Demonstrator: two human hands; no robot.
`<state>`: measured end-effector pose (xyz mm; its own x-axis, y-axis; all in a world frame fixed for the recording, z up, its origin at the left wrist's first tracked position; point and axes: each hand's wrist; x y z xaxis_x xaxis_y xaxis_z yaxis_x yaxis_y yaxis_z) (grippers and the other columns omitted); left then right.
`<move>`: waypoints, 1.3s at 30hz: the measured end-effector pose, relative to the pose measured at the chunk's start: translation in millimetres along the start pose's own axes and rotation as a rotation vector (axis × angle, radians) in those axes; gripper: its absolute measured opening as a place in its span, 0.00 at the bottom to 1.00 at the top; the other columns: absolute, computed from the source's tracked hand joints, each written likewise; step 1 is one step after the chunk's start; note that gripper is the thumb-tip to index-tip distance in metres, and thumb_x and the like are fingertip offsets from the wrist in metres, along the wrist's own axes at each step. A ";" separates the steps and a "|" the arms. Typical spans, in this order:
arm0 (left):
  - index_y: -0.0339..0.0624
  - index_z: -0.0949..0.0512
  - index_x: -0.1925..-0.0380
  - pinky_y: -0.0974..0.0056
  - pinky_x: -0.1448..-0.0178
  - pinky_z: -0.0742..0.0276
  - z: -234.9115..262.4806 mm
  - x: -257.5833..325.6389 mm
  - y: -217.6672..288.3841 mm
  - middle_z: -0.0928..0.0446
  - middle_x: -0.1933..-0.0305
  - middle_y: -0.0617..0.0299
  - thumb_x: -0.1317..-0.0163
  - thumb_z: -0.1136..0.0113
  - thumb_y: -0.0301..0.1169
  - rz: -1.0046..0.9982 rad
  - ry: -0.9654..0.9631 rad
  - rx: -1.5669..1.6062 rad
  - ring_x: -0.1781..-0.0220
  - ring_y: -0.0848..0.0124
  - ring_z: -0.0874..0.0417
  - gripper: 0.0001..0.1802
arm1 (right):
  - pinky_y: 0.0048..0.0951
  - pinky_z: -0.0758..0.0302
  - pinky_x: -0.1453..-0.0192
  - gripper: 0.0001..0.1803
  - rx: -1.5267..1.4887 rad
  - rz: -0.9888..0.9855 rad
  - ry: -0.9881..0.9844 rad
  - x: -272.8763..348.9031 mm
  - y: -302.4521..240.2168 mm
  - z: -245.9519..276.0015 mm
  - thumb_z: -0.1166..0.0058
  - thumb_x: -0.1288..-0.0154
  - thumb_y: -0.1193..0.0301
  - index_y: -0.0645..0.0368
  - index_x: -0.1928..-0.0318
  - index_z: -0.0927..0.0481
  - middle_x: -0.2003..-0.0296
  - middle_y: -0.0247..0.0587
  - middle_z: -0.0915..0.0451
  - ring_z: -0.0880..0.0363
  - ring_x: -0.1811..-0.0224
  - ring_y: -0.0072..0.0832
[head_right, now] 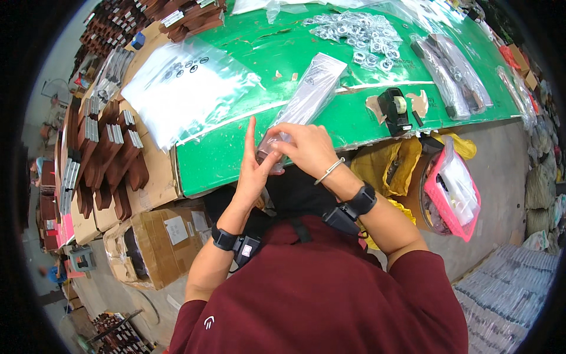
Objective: Packaging wooden furniture components into plastic bags and sealing them with tape for assembly kits.
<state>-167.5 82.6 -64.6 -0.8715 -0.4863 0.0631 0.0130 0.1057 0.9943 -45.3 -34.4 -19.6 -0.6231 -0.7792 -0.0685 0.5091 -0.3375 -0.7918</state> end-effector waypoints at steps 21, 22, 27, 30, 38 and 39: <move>0.47 0.44 0.24 0.63 0.56 0.11 16.3 -5.6 8.0 0.26 0.37 0.53 0.27 0.43 0.38 0.377 -0.027 0.595 0.47 0.63 0.16 0.35 | 0.28 0.26 0.67 0.25 -0.288 -0.247 0.162 12.3 42.8 -19.2 0.25 0.46 0.61 0.60 0.59 0.28 0.76 0.34 0.22 0.24 0.73 0.22; 0.47 0.44 0.24 0.63 0.56 0.11 15.4 -6.5 8.8 0.26 0.37 0.53 0.27 0.43 0.38 0.375 -0.034 0.594 0.47 0.63 0.16 0.35 | 0.27 0.27 0.67 0.25 -0.356 -0.256 0.142 12.1 50.7 -23.0 0.25 0.45 0.61 0.59 0.60 0.28 0.76 0.33 0.22 0.25 0.74 0.21; 0.40 0.29 0.37 0.64 0.54 0.11 31.1 0.0 -6.7 0.22 0.43 0.51 0.26 0.45 0.41 0.506 -0.135 0.844 0.51 0.58 0.14 0.23 | 0.23 0.28 0.68 0.24 -0.665 -0.284 0.058 12.0 56.4 -30.4 0.26 0.44 0.59 0.59 0.61 0.26 0.73 0.32 0.21 0.24 0.73 0.18; 0.44 0.32 0.34 0.64 0.60 0.11 38.7 7.0 2.6 0.20 0.46 0.48 0.24 0.49 0.47 0.524 -0.116 0.840 0.60 0.62 0.14 0.26 | 0.20 0.27 0.65 0.21 -0.558 -0.105 -0.066 9.1 47.1 -15.9 0.28 0.41 0.66 0.60 0.54 0.25 0.71 0.31 0.20 0.23 0.68 0.15; 0.52 0.50 0.23 0.63 0.64 0.13 115.2 12.8 39.8 0.17 0.56 0.42 0.24 0.61 0.59 0.571 -0.113 0.148 0.72 0.68 0.16 0.38 | 0.46 0.38 0.28 0.32 0.487 0.517 0.366 -79.4 42.1 36.7 0.28 0.54 0.72 0.49 0.44 0.24 0.48 0.36 0.23 0.26 0.42 0.37; 0.50 0.43 0.25 0.63 0.65 0.14 122.8 11.1 41.9 0.17 0.57 0.42 0.24 0.61 0.59 0.601 -0.106 0.115 0.72 0.67 0.16 0.36 | 0.50 0.46 0.20 0.35 0.613 0.617 0.258 -92.6 46.8 34.2 0.28 0.56 0.74 0.48 0.43 0.24 0.45 0.36 0.24 0.29 0.37 0.38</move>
<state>-236.8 188.2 -32.8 -0.7719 -0.2246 0.5947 0.4689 0.4305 0.7712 56.5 3.9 -29.6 -0.2110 -0.7971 -0.5658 0.9774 -0.1790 -0.1123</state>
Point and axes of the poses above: each hand's wrist, its own x-axis away from the middle knuckle, its own z-axis out of the back of the hand, y = z × x
